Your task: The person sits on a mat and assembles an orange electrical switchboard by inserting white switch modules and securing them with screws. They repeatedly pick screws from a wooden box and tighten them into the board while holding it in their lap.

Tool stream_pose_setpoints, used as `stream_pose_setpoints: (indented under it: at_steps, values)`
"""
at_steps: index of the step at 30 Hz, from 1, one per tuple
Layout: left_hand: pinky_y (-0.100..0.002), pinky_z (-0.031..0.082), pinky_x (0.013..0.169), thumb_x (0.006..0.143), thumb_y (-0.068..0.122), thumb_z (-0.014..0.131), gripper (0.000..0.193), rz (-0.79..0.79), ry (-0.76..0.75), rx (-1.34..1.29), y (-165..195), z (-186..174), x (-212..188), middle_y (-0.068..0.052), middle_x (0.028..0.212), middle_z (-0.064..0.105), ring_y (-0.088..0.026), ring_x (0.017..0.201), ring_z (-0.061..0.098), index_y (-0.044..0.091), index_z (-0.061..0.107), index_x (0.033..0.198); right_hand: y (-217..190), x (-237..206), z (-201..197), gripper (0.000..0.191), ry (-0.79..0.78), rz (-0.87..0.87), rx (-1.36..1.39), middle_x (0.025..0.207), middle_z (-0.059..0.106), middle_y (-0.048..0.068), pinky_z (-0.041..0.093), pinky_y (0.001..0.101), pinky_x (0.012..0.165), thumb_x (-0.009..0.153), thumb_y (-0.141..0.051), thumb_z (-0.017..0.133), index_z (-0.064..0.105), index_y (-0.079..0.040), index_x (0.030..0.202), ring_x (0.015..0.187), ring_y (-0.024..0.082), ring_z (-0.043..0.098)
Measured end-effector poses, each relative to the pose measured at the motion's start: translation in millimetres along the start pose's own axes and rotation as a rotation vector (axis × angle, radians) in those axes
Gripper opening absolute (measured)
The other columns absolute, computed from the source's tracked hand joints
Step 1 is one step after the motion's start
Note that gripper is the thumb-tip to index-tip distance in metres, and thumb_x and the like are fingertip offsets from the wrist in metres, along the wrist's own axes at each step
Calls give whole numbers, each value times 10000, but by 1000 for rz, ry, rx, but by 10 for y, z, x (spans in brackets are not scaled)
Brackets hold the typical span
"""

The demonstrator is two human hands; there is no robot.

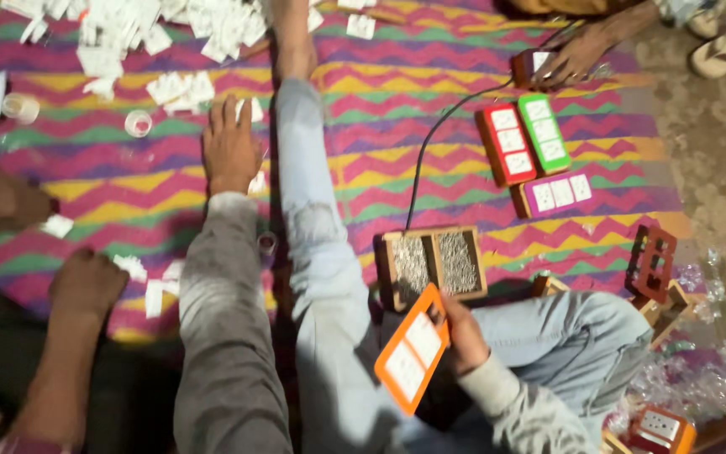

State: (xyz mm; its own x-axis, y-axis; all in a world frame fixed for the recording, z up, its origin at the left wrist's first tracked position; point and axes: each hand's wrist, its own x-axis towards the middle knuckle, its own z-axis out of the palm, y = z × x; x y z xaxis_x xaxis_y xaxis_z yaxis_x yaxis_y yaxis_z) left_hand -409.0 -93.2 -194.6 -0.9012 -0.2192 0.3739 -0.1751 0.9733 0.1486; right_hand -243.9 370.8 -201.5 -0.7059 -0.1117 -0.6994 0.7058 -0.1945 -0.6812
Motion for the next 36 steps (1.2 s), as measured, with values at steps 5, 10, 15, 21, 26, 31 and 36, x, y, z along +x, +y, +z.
stream_pose_setpoints:
  at_steps: [5, 10, 15, 21, 26, 31, 36]
  values:
    - [-483, 480, 959, 856, 239, 696, 542, 14, -14, -11, 3, 98, 262, -141, 1412, 557, -344, 1209, 560, 94, 596, 1369, 49, 81, 135, 461, 4, -79, -132, 542, 596, 7, 373, 227, 402, 1024, -442, 534, 635, -67, 775, 419, 91, 531]
    - [-406, 543, 789, 960, 169, 584, 229, 26, 88, 280, 198, -39, 348, -128, 1202, 630, -291, 931, 648, 108, 628, 1176, -16, -149, 214, 424, -16, -40, -64, 541, 579, 1, 361, 231, 395, 1041, -404, 525, 622, -76, 792, 398, 85, 496]
    - [-377, 563, 739, 991, 136, 565, 127, 3, 63, 268, 359, -340, 201, -131, 1021, 609, -271, 884, 668, 66, 610, 1086, -66, -384, 107, 451, -32, -124, -127, 507, 576, 22, 319, 236, 356, 1034, -436, 495, 616, -78, 788, 355, 91, 457]
    - [-402, 561, 791, 929, 114, 637, 290, 15, 134, 57, 436, -908, -284, -187, 1089, 630, -323, 932, 673, -6, 545, 1177, 34, -605, -82, 457, -42, -184, -78, 512, 571, 23, 317, 245, 365, 1042, -442, 497, 614, -77, 792, 368, 98, 457]
    - [-403, 533, 840, 1001, 116, 648, 499, -148, 108, -964, 840, -1556, -925, -202, 1194, 617, -336, 1004, 646, -14, 376, 1399, 132, -677, -183, 460, 20, -309, -152, 578, 610, 6, 346, 223, 431, 1043, -434, 476, 656, -73, 822, 464, 65, 503]
    - [-361, 524, 938, 1056, 169, 489, 558, -308, -217, -1841, 1363, -2152, -2153, -168, 1331, 588, -274, 1163, 639, 48, 263, 1551, 206, -710, -215, 444, -118, -544, -174, 649, 534, -56, 326, 207, 483, 1129, -394, 501, 630, -67, 857, 550, 19, 430]
    - [-410, 528, 924, 1052, 215, 582, 592, -479, -236, -2419, 2068, -2322, -3066, -165, 1333, 540, -303, 1192, 615, 23, 339, 1556, 224, -980, -309, 412, -50, -491, -268, 600, 600, -35, 287, 214, 445, 1064, -409, 465, 669, -103, 880, 483, 30, 384]
